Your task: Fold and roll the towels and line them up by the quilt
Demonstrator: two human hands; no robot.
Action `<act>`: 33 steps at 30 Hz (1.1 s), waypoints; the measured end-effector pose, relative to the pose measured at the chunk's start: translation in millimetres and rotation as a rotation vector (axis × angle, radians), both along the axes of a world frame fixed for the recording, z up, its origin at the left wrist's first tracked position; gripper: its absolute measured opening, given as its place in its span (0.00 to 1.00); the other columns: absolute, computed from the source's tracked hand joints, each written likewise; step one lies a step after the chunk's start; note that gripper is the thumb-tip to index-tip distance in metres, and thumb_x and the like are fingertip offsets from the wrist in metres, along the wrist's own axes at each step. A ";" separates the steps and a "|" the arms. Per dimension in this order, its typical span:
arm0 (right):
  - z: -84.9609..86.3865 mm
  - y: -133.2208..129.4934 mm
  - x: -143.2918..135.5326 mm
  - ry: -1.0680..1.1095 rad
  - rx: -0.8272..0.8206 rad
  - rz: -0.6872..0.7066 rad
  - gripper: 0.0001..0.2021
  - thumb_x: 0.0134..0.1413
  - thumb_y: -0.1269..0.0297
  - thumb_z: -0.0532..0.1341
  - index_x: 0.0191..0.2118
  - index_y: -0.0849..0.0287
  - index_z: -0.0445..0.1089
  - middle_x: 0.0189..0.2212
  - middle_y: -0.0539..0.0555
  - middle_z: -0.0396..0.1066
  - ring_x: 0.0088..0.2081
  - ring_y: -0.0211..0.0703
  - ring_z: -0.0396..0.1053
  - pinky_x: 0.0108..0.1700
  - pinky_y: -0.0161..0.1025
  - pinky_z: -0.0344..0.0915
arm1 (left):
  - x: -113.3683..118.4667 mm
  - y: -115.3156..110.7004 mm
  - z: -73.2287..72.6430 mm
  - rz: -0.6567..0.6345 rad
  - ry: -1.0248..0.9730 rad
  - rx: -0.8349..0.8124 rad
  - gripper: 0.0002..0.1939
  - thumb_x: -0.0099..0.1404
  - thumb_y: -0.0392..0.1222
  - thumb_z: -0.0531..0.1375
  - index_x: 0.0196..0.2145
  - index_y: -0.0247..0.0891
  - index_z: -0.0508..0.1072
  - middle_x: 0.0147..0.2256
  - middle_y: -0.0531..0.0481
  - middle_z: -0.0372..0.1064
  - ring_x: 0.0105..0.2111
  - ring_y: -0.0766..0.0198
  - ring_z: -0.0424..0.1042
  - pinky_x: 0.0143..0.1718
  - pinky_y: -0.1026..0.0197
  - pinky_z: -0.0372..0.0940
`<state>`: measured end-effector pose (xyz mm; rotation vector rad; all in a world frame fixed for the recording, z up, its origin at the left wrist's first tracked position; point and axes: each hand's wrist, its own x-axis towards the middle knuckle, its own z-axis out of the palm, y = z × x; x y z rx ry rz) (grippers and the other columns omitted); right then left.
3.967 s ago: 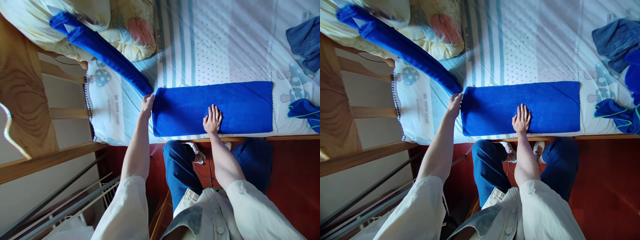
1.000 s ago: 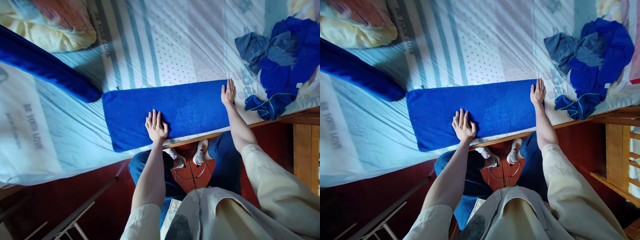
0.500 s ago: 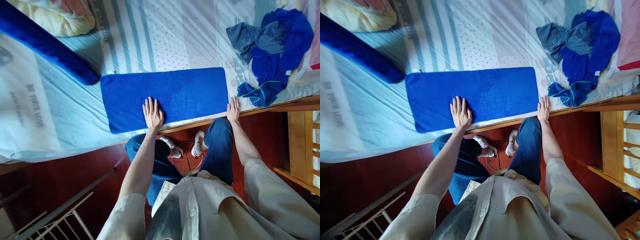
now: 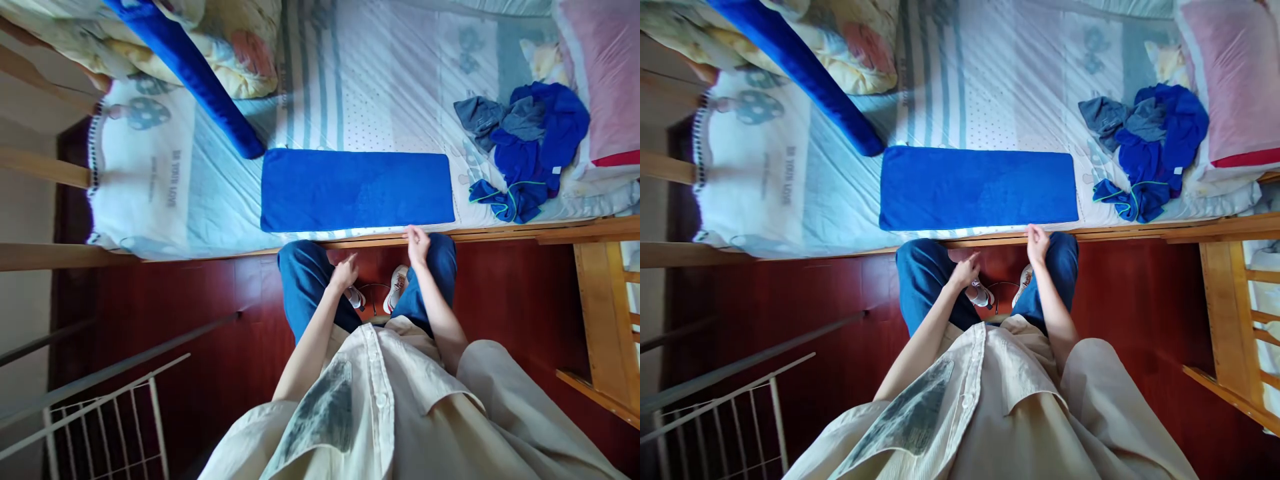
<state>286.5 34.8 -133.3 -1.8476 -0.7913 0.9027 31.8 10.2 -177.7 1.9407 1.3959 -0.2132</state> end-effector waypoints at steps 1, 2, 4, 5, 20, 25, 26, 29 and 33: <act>-0.1 -4.8 -24.1 0.139 -0.008 -0.024 0.15 0.66 0.53 0.62 0.45 0.61 0.76 0.39 0.60 0.83 0.37 0.44 0.80 0.45 0.40 0.76 | 2.9 -7.1 1.6 -0.070 0.031 -0.083 0.24 0.71 0.36 0.50 0.60 0.29 0.73 0.54 0.28 0.76 0.54 0.48 0.79 0.57 0.50 0.71; -0.5 -9.2 -45.5 0.254 -0.024 -0.052 0.14 0.64 0.54 0.65 0.43 0.61 0.76 0.37 0.59 0.83 0.34 0.42 0.80 0.42 0.38 0.76 | 6.1 -14.8 3.5 -0.133 0.049 -0.146 0.22 0.71 0.36 0.51 0.57 0.30 0.76 0.49 0.30 0.79 0.48 0.48 0.81 0.53 0.52 0.73; -1.5 -15.1 -78.0 0.415 -0.044 -0.074 0.13 0.61 0.55 0.68 0.41 0.61 0.77 0.35 0.57 0.83 0.30 0.38 0.78 0.37 0.33 0.74 | 13.4 -31.0 7.8 -0.215 0.046 -0.202 0.17 0.70 0.37 0.54 0.49 0.31 0.80 0.41 0.32 0.81 0.42 0.49 0.82 0.47 0.54 0.74; -1.9 -16.0 -88.8 0.469 -0.053 -0.073 0.12 0.61 0.56 0.69 0.41 0.61 0.77 0.34 0.56 0.83 0.29 0.37 0.78 0.36 0.32 0.73 | 17.2 -38.5 10.0 -0.235 0.032 -0.205 0.15 0.70 0.37 0.56 0.46 0.33 0.81 0.40 0.33 0.81 0.41 0.50 0.82 0.46 0.55 0.74; -18.0 33.9 -105.7 0.753 -0.147 -0.198 0.09 0.61 0.59 0.69 0.37 0.58 0.72 0.32 0.51 0.82 0.26 0.33 0.76 0.29 0.28 0.72 | 29.4 102.4 58.8 0.039 -0.318 0.173 0.20 0.72 0.35 0.52 0.53 0.38 0.81 0.49 0.43 0.81 0.47 0.55 0.81 0.53 0.58 0.72; -26.5 49.7 -110.0 0.782 -0.223 -0.257 0.11 0.60 0.59 0.70 0.33 0.58 0.70 0.31 0.52 0.82 0.26 0.34 0.76 0.31 0.29 0.74 | 45.4 212.9 51.8 -0.018 -0.201 0.260 0.22 0.69 0.36 0.54 0.57 0.36 0.78 0.55 0.42 0.78 0.54 0.53 0.77 0.61 0.56 0.68; -27.1 50.9 -110.9 0.780 -0.231 -0.274 0.12 0.60 0.59 0.70 0.32 0.58 0.70 0.31 0.53 0.82 0.26 0.34 0.76 0.31 0.30 0.74 | 49.9 231.6 48.4 -0.038 -0.176 0.271 0.23 0.69 0.37 0.55 0.58 0.36 0.77 0.56 0.42 0.77 0.56 0.52 0.76 0.63 0.54 0.66; -28.4 47.9 -112.9 0.776 -0.238 -0.310 0.13 0.59 0.58 0.71 0.31 0.58 0.70 0.32 0.54 0.82 0.26 0.35 0.77 0.31 0.30 0.75 | 64.6 279.5 37.4 -0.087 -0.095 0.259 0.25 0.68 0.37 0.55 0.61 0.34 0.74 0.58 0.39 0.75 0.59 0.51 0.72 0.66 0.51 0.63; -34.1 36.6 -113.0 0.787 -0.232 -0.310 0.14 0.59 0.57 0.71 0.31 0.58 0.69 0.30 0.53 0.82 0.27 0.37 0.78 0.30 0.30 0.74 | 84.2 324.2 25.2 -0.130 0.032 0.187 0.29 0.67 0.35 0.55 0.64 0.27 0.70 0.62 0.34 0.70 0.63 0.45 0.67 0.68 0.46 0.60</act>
